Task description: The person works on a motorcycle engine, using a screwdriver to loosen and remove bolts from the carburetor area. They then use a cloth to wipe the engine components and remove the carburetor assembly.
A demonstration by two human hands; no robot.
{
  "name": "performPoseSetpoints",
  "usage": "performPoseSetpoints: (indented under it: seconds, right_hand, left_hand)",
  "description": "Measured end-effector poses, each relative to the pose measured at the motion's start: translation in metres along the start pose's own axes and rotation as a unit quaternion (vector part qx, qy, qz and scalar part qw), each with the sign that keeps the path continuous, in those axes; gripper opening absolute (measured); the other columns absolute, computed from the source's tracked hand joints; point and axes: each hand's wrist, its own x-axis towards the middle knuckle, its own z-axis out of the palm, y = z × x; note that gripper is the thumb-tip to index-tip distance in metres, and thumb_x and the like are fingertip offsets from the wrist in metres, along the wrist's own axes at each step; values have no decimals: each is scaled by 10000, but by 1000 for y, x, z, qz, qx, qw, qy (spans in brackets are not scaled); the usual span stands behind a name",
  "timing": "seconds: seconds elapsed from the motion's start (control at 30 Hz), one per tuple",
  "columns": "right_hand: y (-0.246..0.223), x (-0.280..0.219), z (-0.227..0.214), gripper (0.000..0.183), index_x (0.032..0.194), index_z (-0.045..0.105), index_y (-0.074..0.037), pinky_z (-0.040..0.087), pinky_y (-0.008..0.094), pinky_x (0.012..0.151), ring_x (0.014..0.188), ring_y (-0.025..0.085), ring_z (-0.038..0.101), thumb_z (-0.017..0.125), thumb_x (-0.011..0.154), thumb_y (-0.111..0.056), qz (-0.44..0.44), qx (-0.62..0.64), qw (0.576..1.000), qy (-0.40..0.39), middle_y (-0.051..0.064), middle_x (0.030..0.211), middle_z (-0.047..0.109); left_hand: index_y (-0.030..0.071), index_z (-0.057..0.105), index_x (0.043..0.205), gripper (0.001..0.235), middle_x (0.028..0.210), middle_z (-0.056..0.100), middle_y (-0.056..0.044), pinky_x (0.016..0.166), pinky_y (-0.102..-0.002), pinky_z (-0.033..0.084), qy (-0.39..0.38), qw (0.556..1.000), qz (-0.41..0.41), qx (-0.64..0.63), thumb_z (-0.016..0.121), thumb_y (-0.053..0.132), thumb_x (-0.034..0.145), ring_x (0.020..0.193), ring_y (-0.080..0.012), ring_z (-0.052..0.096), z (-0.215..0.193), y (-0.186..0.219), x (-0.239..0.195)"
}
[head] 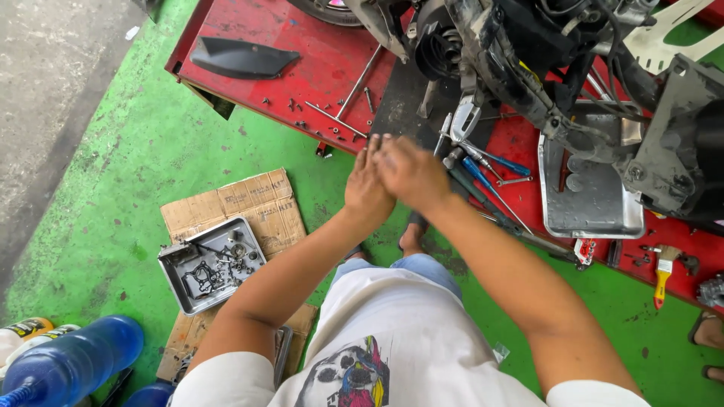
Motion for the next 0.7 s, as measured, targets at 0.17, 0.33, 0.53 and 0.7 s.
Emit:
performPoseSetpoints:
  seconds: [0.17, 0.33, 0.53, 0.7]
  right_hand:
    - [-55, -8, -27, 187, 878, 623, -145, 564, 394, 492, 633, 291, 705, 679, 969, -298, -19, 27, 999, -31, 32, 759, 595]
    - [12, -34, 9, 123, 804, 574, -168, 537, 345, 441, 553, 224, 614, 644, 895, -212, -142, -78, 984, -68, 10, 775, 522]
    - [-13, -52, 16, 89, 911, 666, -172, 607, 369, 664, 776, 285, 715, 701, 908, -253, -33, 51, 991, -120, 39, 839, 631]
    - [-33, -8, 3, 290, 933, 600, -130, 590, 465, 710, 792, 379, 728, 662, 949, -413, 64, 111, 955, -269, 100, 808, 671]
  left_hand:
    - [69, 311, 1611, 660, 1721, 188, -168, 1273, -425, 170, 42, 992, 89, 78, 518, 217, 1001, 1596, -345, 70, 40, -7, 2]
    - [212, 694, 1301, 415, 1400, 658, -34, 1060, -460, 458, -58, 993, 89, 45, 474, 229, 950, 1302, -254, 599, 88, 13, -16]
    - [168, 659, 817, 155, 852, 584, -58, 689, -490, 401, 338, 923, 184, 11, 537, 200, 907, 768, -315, 536, 103, 38, -19]
    - [66, 529, 812, 220, 909, 608, 32, 898, -247, 404, 306, 822, -419, -234, 504, 135, 1020, 941, -96, 591, 14, 67, -29]
